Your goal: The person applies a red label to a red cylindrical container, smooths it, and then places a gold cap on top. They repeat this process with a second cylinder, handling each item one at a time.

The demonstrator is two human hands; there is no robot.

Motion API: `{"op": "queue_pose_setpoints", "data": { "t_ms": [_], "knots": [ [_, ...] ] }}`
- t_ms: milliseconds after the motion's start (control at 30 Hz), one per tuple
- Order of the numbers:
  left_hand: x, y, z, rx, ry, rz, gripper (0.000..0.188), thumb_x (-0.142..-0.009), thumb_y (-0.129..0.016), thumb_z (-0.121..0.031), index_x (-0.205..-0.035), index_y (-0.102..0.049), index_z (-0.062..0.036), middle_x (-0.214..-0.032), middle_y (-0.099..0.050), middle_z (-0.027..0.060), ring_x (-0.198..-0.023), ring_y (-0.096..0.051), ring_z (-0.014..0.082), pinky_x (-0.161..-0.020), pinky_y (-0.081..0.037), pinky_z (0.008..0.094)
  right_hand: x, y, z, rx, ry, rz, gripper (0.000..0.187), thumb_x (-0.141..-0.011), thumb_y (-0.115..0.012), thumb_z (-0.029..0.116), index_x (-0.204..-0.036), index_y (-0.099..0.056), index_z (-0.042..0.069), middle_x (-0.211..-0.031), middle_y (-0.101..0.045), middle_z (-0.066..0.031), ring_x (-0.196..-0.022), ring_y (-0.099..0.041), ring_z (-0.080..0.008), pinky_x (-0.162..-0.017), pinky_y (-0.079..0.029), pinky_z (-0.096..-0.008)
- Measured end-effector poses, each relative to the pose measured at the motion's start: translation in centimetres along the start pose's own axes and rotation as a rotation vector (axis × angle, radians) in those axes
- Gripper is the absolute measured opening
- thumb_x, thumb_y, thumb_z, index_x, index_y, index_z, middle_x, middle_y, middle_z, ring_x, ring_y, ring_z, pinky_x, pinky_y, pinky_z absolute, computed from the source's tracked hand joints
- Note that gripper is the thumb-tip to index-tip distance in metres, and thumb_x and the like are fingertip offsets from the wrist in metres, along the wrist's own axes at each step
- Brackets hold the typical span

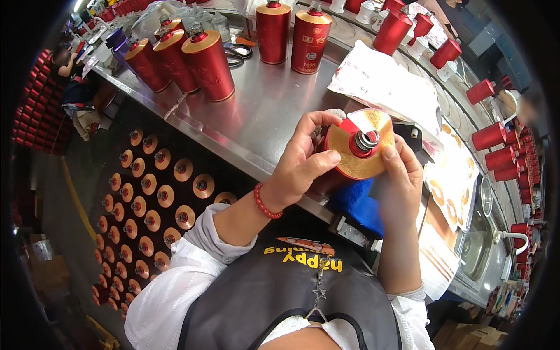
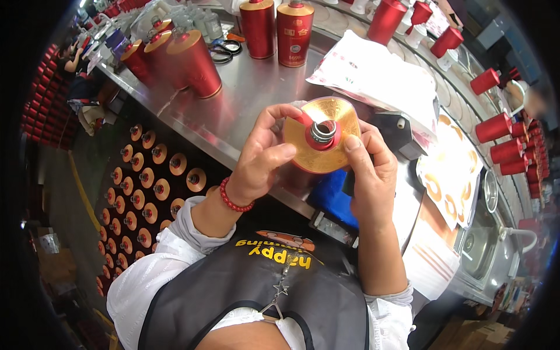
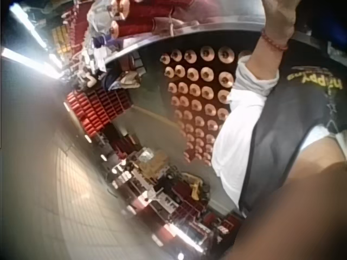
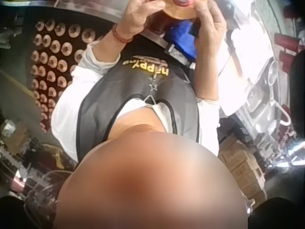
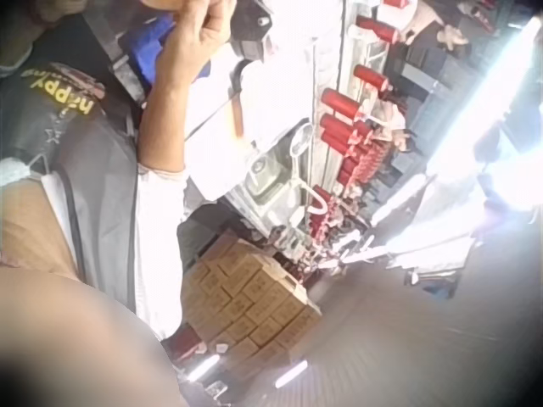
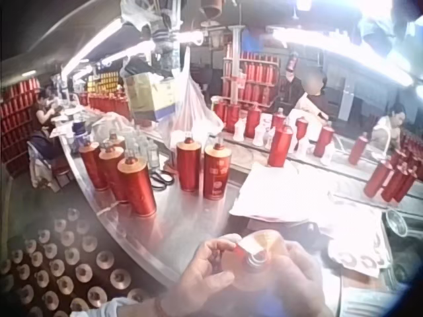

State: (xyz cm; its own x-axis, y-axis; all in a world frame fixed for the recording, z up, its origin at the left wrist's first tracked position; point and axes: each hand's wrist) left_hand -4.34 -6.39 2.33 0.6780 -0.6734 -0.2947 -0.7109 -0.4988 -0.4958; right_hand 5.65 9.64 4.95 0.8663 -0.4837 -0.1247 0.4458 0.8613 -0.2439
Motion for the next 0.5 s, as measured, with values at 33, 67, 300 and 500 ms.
{"op": "queue_pose_setpoints", "data": {
  "t_ms": [33, 67, 300, 500],
  "knots": [
    [0.2, 0.0, 0.2, 0.017, 0.012, -0.020, 0.056, -0.090, -0.060, -0.012, -0.140, -0.036, -0.0031, -0.134, -0.052, 0.0128, -0.128, -0.049, 0.0198, -0.113, -0.036, 0.0383, -0.1, 0.0, 0.0, 0.003, -0.019, 0.002, 0.021, -0.102, -0.057, 0.018, -0.100, -0.066, -0.001, -0.118, -0.064, -0.0079, -0.091, -0.056, -0.0060, -0.080, -0.046, -0.0220],
    [0.3, -0.3, 0.3, 0.008, -0.020, -0.038, 0.056, -0.090, -0.060, -0.013, -0.140, -0.036, -0.0032, -0.135, -0.051, 0.0126, -0.128, -0.048, 0.0198, -0.114, -0.035, 0.0385, -0.2, -0.4, 0.5, 0.000, -0.051, -0.003, 0.024, -0.103, -0.055, 0.020, -0.107, -0.066, -0.002, -0.118, -0.064, -0.0075, -0.093, -0.057, -0.0063, -0.082, -0.047, -0.0222],
    [0.1, -0.2, -0.6, 0.000, 0.009, -0.100, 0.050, -0.094, -0.060, -0.016, -0.137, -0.041, -0.0020, -0.136, -0.050, 0.0111, -0.126, -0.048, 0.0176, -0.110, -0.036, 0.0357, 0.4, 0.3, -0.1, -0.073, -0.043, 0.085, 0.030, -0.100, -0.062, 0.025, -0.117, -0.058, 0.000, -0.126, -0.060, -0.0094, -0.113, -0.057, -0.0139, -0.101, -0.044, -0.0315],
    [-0.1, 0.5, -0.7, -0.008, 0.056, -0.064, 0.046, -0.094, -0.058, -0.015, -0.136, -0.043, -0.0019, -0.127, -0.056, 0.0087, -0.118, -0.051, 0.0146, -0.107, -0.038, 0.0343, 0.4, -0.3, -0.4, 0.059, 0.033, 0.093, 0.026, -0.092, -0.071, 0.011, -0.110, -0.054, 0.003, -0.134, -0.054, -0.0108, -0.123, -0.050, -0.0162, -0.109, -0.037, -0.0344]
  ]
}}
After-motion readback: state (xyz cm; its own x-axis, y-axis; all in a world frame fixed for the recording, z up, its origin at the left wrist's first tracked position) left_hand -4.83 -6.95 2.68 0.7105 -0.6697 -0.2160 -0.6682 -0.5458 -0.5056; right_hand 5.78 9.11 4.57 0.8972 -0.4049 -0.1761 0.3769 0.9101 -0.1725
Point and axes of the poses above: each hand's wrist, its own x-axis away from the middle knuckle, its own y-axis out of the back of the hand, z = x × y
